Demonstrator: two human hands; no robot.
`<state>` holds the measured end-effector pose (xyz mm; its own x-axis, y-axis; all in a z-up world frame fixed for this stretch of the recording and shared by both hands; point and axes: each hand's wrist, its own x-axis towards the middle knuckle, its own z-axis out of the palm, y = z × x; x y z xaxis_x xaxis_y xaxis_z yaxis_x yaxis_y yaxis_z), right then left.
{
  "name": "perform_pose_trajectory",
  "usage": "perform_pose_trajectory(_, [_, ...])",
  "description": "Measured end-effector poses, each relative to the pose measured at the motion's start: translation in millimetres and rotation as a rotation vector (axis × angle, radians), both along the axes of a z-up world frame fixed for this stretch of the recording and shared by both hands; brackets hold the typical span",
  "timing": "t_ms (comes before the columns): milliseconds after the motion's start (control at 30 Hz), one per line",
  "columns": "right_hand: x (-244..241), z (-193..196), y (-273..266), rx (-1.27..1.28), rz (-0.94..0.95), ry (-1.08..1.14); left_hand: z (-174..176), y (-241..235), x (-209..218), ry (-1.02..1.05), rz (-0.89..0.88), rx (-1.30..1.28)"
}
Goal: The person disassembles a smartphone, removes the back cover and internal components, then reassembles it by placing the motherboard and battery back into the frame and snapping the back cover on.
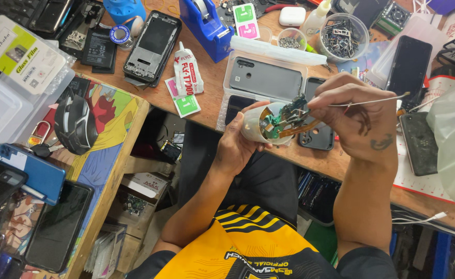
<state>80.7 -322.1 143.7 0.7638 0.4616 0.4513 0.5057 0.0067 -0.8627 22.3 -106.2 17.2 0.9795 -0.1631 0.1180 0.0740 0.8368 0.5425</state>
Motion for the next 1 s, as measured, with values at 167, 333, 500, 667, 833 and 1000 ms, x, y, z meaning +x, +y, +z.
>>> perform_pose_trajectory(167, [4,-3,-5,0.099,-0.033,0.011,-2,3,2,0.013,0.024,0.012])
perform_pose_trajectory(333, [11,-6,-4,0.148,-0.116,0.042,-8,9,7,0.037,0.053,0.036])
perform_pose_trajectory(500, [19,-11,-6,0.146,-0.126,0.016,-13,21,13,0.058,0.092,0.015])
perform_pose_trajectory(667, [16,-16,-21,0.143,-0.251,0.04,-15,15,14,0.102,0.083,0.02])
perform_pose_trajectory(833, [-4,-24,-56,0.077,-0.356,0.016,-17,-16,9,0.102,-0.023,0.037])
perform_pose_trajectory(1000, [-27,-44,-94,0.083,-0.498,0.064,-21,-48,7,0.096,-0.113,0.035])
